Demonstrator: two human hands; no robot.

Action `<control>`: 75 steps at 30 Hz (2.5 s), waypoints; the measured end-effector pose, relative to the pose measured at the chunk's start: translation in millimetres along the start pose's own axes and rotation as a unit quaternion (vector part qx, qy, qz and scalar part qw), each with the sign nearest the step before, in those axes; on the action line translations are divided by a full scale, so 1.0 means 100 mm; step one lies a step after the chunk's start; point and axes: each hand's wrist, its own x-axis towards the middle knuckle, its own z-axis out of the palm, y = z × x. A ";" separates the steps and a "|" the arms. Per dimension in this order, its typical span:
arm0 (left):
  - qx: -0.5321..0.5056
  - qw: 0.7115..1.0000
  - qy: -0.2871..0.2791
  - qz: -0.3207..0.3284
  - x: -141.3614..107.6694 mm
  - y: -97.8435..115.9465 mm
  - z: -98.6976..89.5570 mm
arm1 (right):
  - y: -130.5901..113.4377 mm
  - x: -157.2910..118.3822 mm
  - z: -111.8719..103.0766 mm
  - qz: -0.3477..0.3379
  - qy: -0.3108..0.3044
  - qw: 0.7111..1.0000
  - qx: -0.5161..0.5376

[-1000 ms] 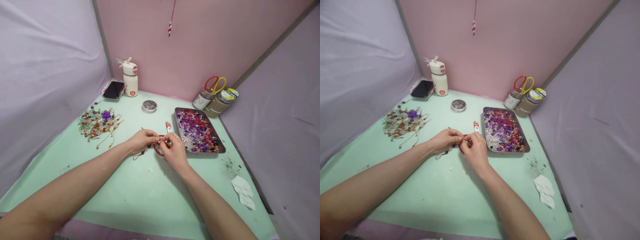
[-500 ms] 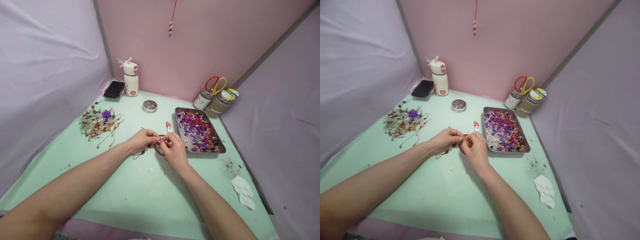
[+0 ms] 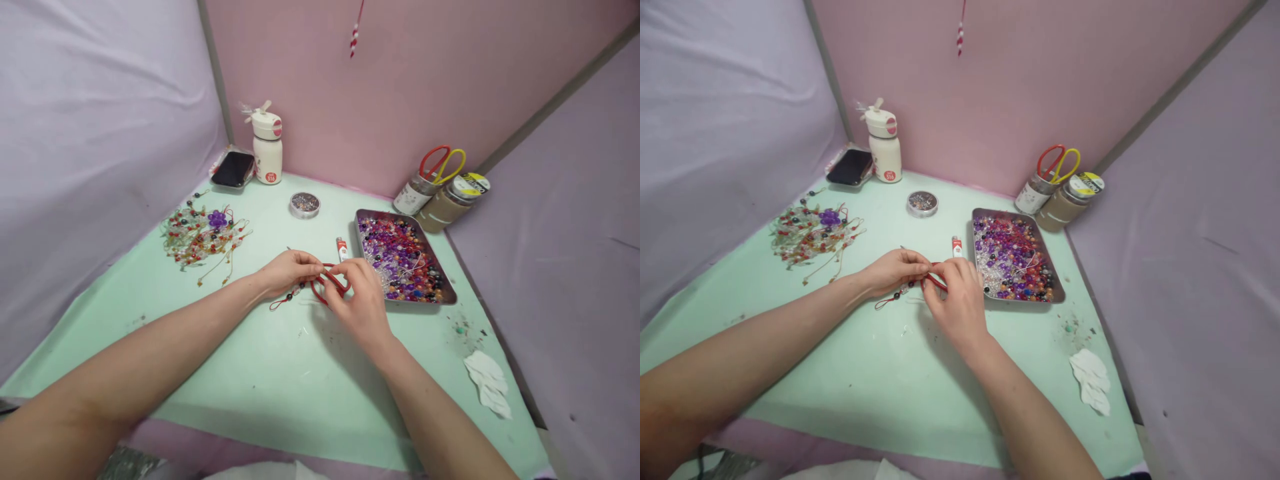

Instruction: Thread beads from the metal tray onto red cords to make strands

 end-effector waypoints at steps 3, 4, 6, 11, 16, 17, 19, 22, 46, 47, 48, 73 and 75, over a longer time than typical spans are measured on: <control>-0.001 1.000 0.005 -0.004 0.00 -0.01 0.00 | -0.08 -0.06 -0.05 -0.076 -0.159 0.984 0.005; 0.004 1.000 0.005 -0.006 0.01 -0.01 0.00 | -0.09 -0.08 -0.05 -0.097 -0.220 0.971 0.010; 0.016 1.000 0.008 -0.009 0.01 -0.02 -0.01 | -0.11 -0.11 -0.02 -0.120 -0.315 0.941 0.013; 0.023 1.000 0.005 -0.009 0.03 -0.05 -0.03 | -0.09 -0.13 0.10 -0.111 -0.396 0.912 0.009; 0.012 1.000 0.002 -0.010 0.03 -0.04 -0.03 | -0.10 -0.13 0.13 -0.103 -0.407 0.908 0.008; 0.006 1.000 0.003 -0.011 0.03 -0.03 -0.02 | -0.11 -0.13 0.12 -0.101 -0.406 0.908 0.007; -0.009 1.000 0.012 -0.009 0.02 -0.02 -0.01 | -0.11 -0.13 0.09 -0.098 -0.401 0.911 0.013; -0.034 0.999 0.018 -0.004 0.00 0.00 0.01 | -0.07 -0.12 0.06 -0.094 -0.365 0.926 0.017; -0.074 0.997 -0.035 -0.004 0.02 -0.02 -0.04 | 0.16 -0.01 0.13 0.042 -0.037 0.997 0.050; -0.069 0.997 -0.039 -0.001 0.02 -0.02 -0.04 | 0.16 -0.01 0.14 0.045 -0.038 0.997 0.054; -0.066 0.997 -0.040 0.001 0.02 -0.02 -0.04 | 0.15 -0.01 0.14 0.047 -0.037 0.997 0.056; 0.006 1.000 -0.024 0.006 0.02 -0.03 -0.05 | 0.15 0.00 0.14 0.067 -0.054 0.995 0.057; 0.015 1.000 -0.022 0.007 0.02 -0.02 -0.04 | 0.14 0.00 0.13 0.069 -0.055 0.994 0.058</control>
